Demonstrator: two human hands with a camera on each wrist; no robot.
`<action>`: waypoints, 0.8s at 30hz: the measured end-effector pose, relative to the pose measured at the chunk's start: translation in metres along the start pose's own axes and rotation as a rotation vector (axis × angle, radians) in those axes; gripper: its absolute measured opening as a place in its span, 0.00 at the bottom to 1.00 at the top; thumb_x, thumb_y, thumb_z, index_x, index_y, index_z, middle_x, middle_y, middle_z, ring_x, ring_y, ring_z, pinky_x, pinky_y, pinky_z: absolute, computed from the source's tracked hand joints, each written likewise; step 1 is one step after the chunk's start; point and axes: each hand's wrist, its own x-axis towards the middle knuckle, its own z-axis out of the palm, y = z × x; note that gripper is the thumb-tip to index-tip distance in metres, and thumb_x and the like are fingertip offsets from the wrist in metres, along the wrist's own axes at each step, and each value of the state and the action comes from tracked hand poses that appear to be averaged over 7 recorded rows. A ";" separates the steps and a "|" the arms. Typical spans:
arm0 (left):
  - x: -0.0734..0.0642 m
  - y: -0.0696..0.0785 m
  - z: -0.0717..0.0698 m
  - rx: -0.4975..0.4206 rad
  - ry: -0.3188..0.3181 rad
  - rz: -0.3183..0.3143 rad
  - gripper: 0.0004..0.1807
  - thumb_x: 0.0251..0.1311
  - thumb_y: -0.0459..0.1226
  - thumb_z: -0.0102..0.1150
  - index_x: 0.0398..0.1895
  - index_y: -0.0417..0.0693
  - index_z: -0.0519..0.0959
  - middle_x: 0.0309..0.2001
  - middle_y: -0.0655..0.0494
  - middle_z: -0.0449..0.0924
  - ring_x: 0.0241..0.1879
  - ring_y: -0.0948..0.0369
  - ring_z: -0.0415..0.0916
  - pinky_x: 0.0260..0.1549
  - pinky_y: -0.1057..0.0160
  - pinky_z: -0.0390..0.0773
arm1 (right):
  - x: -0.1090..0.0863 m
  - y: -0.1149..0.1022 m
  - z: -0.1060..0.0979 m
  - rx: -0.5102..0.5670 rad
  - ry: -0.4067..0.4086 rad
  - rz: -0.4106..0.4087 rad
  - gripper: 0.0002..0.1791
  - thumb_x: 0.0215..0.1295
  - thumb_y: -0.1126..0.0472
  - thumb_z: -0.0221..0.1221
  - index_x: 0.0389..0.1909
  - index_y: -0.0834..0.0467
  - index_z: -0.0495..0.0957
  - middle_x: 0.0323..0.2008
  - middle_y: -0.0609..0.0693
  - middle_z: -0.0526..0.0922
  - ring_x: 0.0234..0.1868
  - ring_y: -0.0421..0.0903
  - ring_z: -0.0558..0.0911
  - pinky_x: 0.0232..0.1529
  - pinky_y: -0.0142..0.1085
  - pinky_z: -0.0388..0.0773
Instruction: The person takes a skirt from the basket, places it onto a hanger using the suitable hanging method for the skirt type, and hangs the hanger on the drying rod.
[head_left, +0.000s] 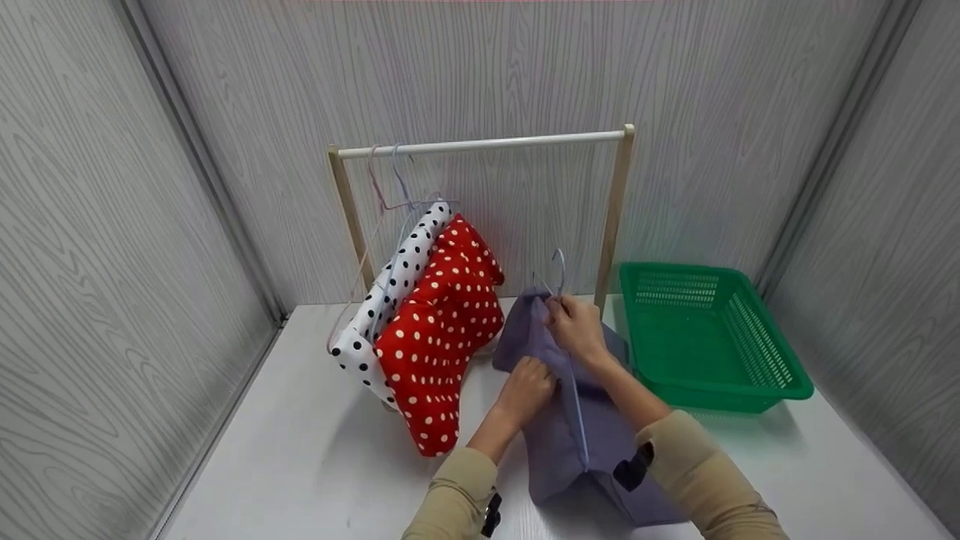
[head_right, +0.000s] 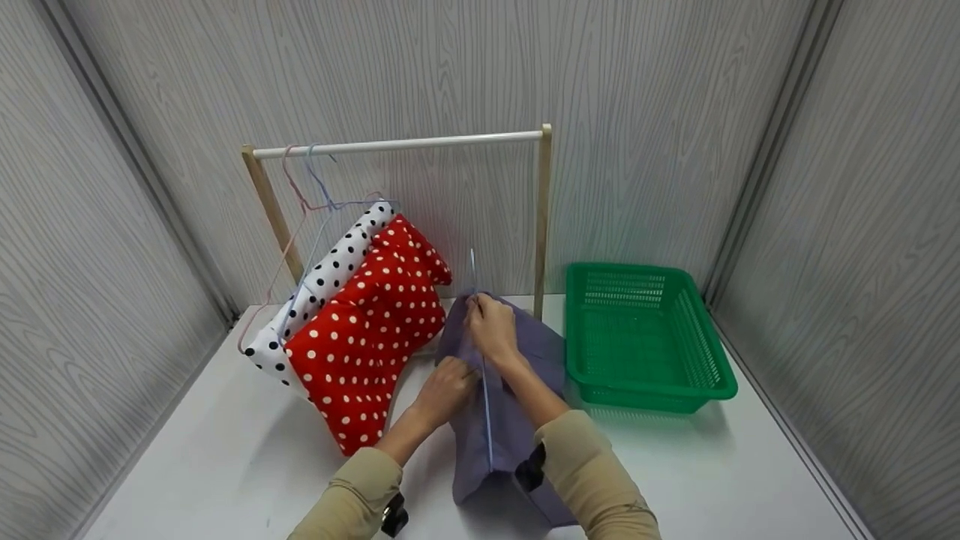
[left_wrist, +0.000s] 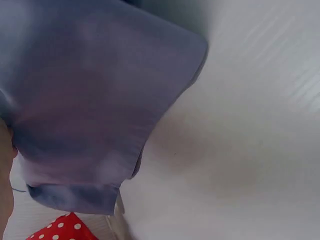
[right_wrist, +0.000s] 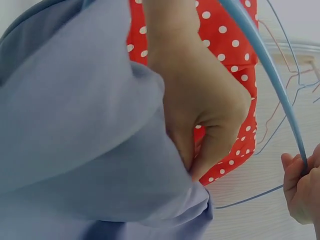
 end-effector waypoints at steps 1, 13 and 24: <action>0.000 -0.003 0.000 0.009 0.008 -0.008 0.09 0.50 0.32 0.53 0.16 0.50 0.78 0.19 0.58 0.72 0.24 0.62 0.69 0.29 0.64 0.67 | -0.001 0.000 -0.001 -0.014 0.006 0.006 0.13 0.66 0.67 0.51 0.23 0.66 0.77 0.16 0.49 0.78 0.17 0.41 0.73 0.19 0.30 0.66; -0.007 -0.018 -0.003 0.019 -0.026 -0.111 0.05 0.46 0.33 0.54 0.17 0.47 0.76 0.18 0.56 0.72 0.21 0.59 0.68 0.28 0.61 0.65 | -0.004 0.004 -0.009 -0.071 0.061 0.088 0.15 0.63 0.69 0.51 0.16 0.62 0.74 0.15 0.51 0.77 0.16 0.43 0.70 0.19 0.32 0.63; -0.005 0.000 -0.014 -0.089 -0.330 -0.107 0.04 0.52 0.39 0.59 0.25 0.51 0.82 0.30 0.59 0.78 0.35 0.60 0.72 0.35 0.60 0.65 | -0.001 -0.003 -0.021 0.041 0.067 0.185 0.12 0.68 0.64 0.50 0.31 0.67 0.79 0.19 0.54 0.81 0.07 0.35 0.69 0.10 0.27 0.65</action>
